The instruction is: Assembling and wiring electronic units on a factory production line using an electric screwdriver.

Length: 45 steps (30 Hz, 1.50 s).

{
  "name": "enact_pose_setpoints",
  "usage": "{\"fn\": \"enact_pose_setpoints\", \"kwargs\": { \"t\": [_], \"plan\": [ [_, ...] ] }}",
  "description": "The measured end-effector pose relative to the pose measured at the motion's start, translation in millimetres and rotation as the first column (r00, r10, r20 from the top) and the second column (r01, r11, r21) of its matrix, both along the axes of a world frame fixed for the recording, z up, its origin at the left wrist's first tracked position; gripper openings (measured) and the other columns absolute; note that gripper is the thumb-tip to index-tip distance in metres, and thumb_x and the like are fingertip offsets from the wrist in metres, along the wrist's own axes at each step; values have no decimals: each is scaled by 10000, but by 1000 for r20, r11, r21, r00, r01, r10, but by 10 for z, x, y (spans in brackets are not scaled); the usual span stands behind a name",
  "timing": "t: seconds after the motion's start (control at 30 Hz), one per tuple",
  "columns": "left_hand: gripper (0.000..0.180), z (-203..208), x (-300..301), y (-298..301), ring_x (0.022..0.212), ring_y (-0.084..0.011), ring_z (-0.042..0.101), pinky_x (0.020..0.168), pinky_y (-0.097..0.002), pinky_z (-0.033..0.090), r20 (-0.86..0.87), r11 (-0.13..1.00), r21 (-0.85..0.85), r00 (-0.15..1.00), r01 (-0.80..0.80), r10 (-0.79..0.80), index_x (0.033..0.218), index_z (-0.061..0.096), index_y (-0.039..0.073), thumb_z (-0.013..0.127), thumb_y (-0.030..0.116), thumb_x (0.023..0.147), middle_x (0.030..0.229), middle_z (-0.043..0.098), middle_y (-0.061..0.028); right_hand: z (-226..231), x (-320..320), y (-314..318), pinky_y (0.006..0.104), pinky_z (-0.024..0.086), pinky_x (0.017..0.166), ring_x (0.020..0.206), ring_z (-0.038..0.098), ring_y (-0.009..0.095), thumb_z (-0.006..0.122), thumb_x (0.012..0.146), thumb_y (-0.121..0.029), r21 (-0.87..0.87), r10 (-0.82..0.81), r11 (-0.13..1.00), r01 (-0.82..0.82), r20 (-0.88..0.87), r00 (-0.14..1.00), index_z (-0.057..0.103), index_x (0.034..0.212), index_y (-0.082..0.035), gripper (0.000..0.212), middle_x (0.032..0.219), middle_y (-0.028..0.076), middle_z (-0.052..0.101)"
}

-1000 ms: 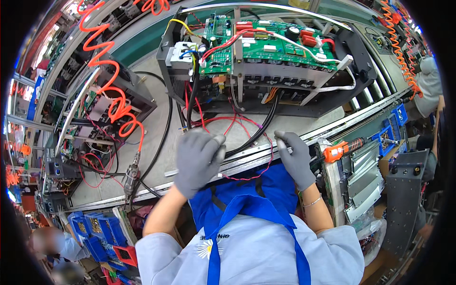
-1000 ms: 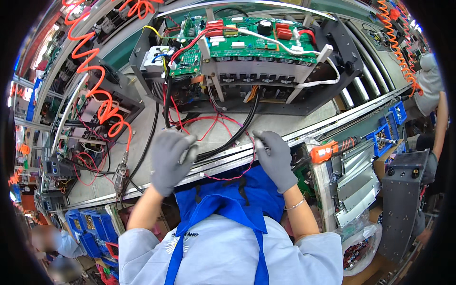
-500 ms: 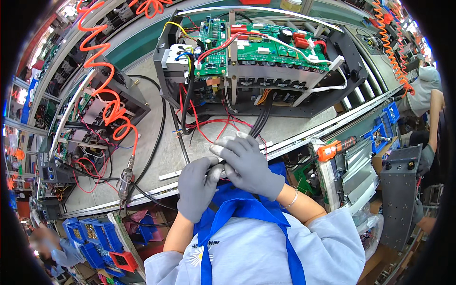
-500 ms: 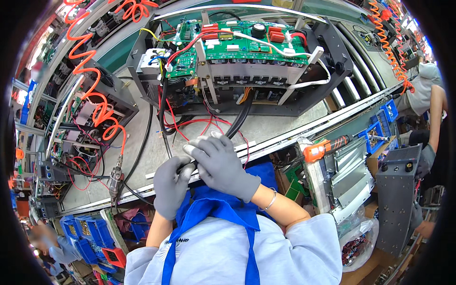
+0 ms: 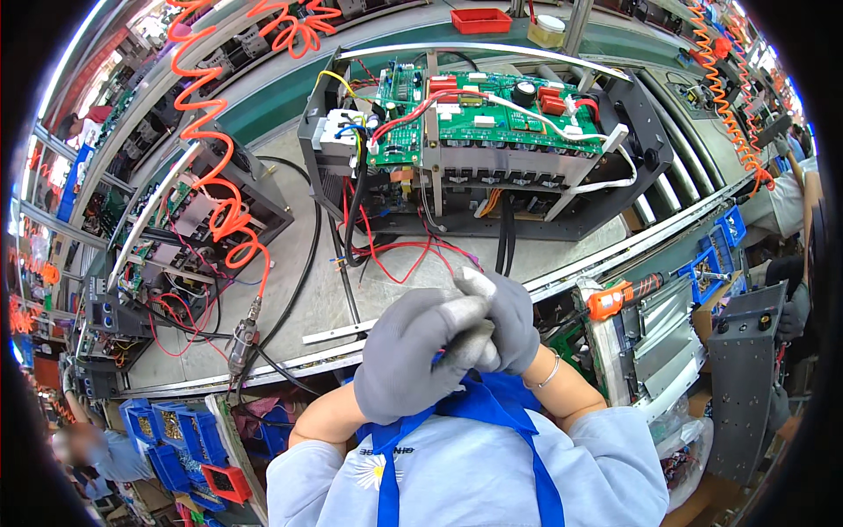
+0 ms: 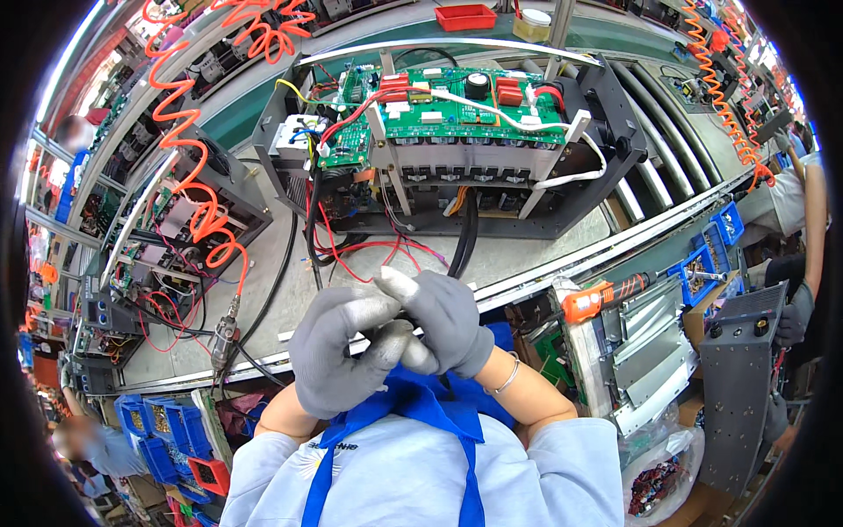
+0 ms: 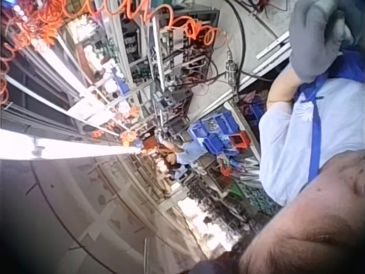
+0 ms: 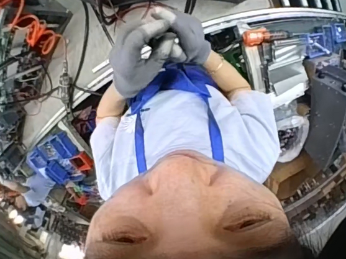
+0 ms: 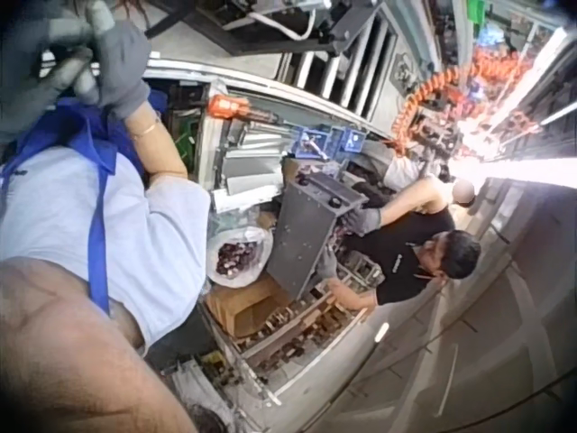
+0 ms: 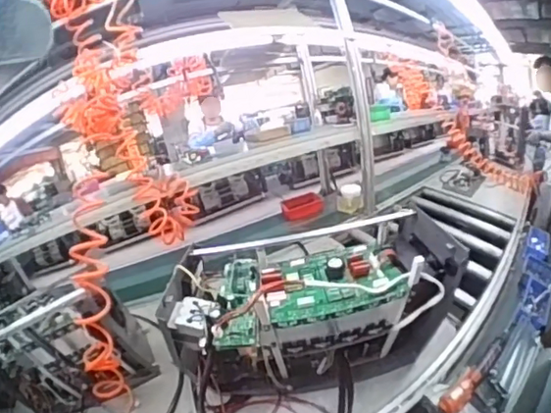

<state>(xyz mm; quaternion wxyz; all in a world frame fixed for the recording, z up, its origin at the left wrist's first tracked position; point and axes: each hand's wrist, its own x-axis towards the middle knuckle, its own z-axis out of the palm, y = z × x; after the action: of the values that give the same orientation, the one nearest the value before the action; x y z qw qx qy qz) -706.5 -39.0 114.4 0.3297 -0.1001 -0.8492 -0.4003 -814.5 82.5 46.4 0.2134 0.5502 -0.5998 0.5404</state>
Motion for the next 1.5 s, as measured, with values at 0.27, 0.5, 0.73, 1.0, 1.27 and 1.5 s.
{"fn": "enact_pose_setpoints", "kwargs": {
  "t": [0.27,0.5,0.73,1.0,1.27,1.5],
  "plan": [
    [333,499,17,75,857,-237,648,643,-312,518,-111,998,-67,994,-4,-3,1016,659,57,769,-72,729,941,630,-109,-433,-329,31,349,499,569,632,630,243,566,867,-668,108,-203,976,190,124,971,531,1341,34,848,723,73,604],
    [516,95,-465,-170,828,-282,637,739,-368,517,109,991,-131,993,-33,48,1217,634,47,794,250,770,966,639,-110,-3,-346,-30,312,516,594,641,633,209,577,956,-441,-50,-161,982,184,302,940,484,1370,48,647,793,110,635],
    [376,214,-530,-322,824,-66,620,718,-240,514,204,942,303,955,147,-215,1116,658,-4,785,171,809,958,685,-50,102,-430,-238,333,517,598,663,649,257,589,946,-336,-83,-134,986,143,107,985,543,1322,26,524,825,118,633],
    [339,163,-588,-460,800,-51,591,717,-236,502,197,926,335,948,176,-251,1109,663,13,765,128,807,950,680,-26,96,-462,-193,362,514,655,719,643,277,549,967,-352,51,20,998,-33,244,970,596,1221,-12,427,841,115,631],
    [427,358,-1183,-947,840,-181,677,762,-328,534,-110,996,30,990,89,-85,1230,658,76,740,248,847,1011,692,-64,591,-695,-31,268,540,839,899,660,118,607,987,-175,-130,314,925,-358,793,522,589,1194,36,296,1030,82,692],
    [263,93,-1619,-1280,823,-276,682,720,-377,542,-93,958,-251,989,-137,117,1094,741,150,708,184,835,893,705,-117,1011,-913,-146,248,528,803,856,642,97,554,983,-105,-50,148,987,-151,635,758,620,1137,31,216,989,73,695]
  ]
}}
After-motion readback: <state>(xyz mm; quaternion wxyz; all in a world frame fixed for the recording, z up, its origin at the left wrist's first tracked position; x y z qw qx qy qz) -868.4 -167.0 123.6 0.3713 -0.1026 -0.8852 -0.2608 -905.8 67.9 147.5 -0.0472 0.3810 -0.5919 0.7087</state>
